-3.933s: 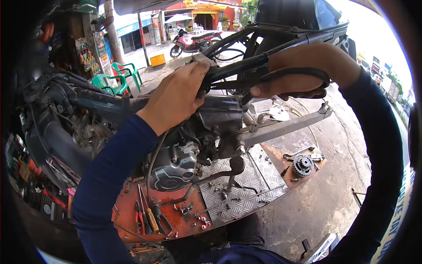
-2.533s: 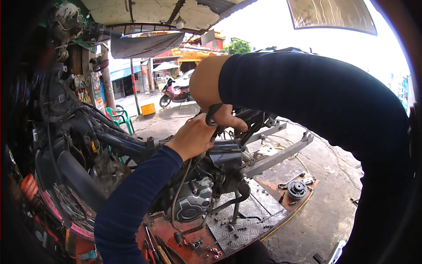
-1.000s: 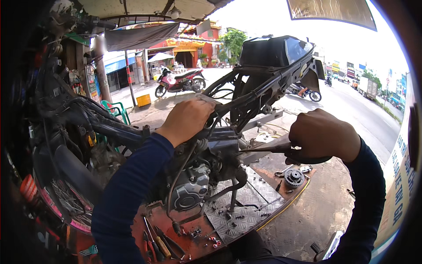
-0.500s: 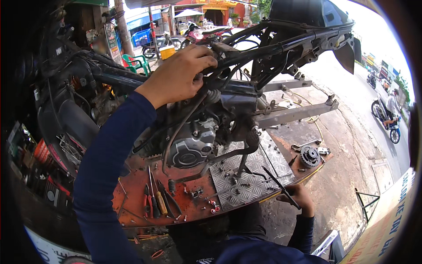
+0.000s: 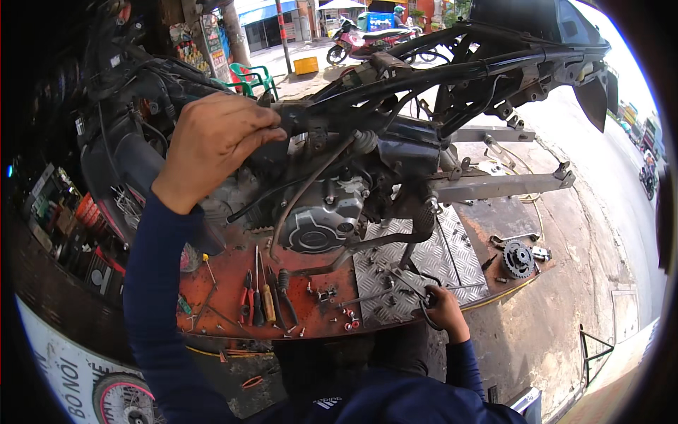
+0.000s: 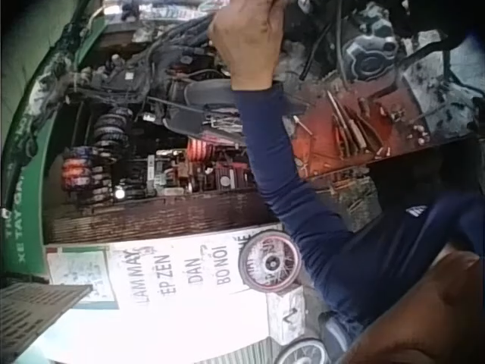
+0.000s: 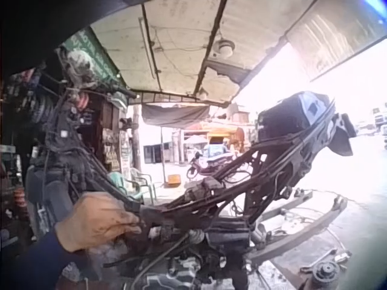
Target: Replacing or adjusting internal components of a motorcycle chassis and engine area.
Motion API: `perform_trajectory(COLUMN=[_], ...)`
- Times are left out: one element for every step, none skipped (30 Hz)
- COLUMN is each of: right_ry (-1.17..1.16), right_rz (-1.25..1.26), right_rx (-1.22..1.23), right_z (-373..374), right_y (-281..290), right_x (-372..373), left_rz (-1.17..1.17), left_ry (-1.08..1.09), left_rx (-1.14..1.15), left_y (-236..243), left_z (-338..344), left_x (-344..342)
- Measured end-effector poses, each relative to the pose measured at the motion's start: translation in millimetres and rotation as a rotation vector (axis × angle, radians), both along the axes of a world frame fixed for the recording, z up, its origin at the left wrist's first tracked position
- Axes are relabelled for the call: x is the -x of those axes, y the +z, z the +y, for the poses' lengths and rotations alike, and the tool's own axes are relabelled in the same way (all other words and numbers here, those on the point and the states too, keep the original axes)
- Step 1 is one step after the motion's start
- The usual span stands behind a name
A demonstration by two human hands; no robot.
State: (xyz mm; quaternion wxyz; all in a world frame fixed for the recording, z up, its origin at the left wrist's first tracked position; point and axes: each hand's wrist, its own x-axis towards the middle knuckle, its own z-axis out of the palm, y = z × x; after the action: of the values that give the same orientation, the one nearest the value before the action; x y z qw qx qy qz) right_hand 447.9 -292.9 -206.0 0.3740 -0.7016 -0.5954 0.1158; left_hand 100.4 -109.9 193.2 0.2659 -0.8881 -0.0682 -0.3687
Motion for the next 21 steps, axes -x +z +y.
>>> perform_trajectory(right_ry=[0.032,0.037,0.047,0.075,0.129,0.137,0.103,0.065,0.029,0.033,-0.012,-0.056,-0.066,-0.07,-0.078,-0.082,-0.103,-0.105,-0.152,-0.2,-0.223], right_rz=[0.004,0.005,0.087,0.175,0.083,0.09,-0.002,-0.09,-0.178,-0.176,-0.224,-0.273,-0.218,-0.221,-0.227,-0.232,-0.206,-0.21,-0.292,-0.373,-0.43], right_rx=[0.011,0.026,0.094,0.154,0.081,0.09,0.069,0.05,0.15,0.156,0.211,0.264,0.218,0.211,0.18,0.147,0.192,0.184,0.151,0.119,0.185], right_z=[1,2,0,1,4,8,10,10,11,12,13,15,13,13,12,12,11,10,8,8,10], right_y=[9,6,3,3,18,15,11,8,9,6,2,0,0,-3,-8,-12,-19,-22,-25,-28,-25], right_x=[4,2,-2,-1,10,12,16,19,23,25,25,24,23,22,20,20,21,23,25,27,32], left_rz=[0.059,0.116,0.24,0.385,0.496,0.608,0.603,0.604,0.534,0.455,0.459,0.37,0.278,0.274,0.128,-0.016,-0.024,-0.206,-0.383,-0.385,-0.461], left_ry=[0.011,0.019,-0.015,0.125,0.185,0.238,0.328,0.416,0.566,0.718,0.715,0.78,0.842,0.838,0.829,0.817,0.816,0.688,0.555,0.55,0.473], left_rx=[0.236,0.472,0.653,0.854,1.084,1.314,1.338,1.361,1.389,1.409,1.409,1.327,1.244,1.237,1.09,0.939,0.932,0.919,0.899,0.894,0.823], left_y=[-10,-23,-42,-55,-74,-99,-127,-156,-185,-213,-235,-255,-271,-284,-291,-294,-288,-276,-263,-252,-240], left_z=[-19,-37,-46,-65,-78,-84,-87,-88,-87,-88,-88,-87,-87,-85,-83,-82,-80,-79,-78,-79,-84], left_x=[21,44,64,87,108,123,137,149,160,173,183,194,201,204,206,210,202,182,162,147,134])
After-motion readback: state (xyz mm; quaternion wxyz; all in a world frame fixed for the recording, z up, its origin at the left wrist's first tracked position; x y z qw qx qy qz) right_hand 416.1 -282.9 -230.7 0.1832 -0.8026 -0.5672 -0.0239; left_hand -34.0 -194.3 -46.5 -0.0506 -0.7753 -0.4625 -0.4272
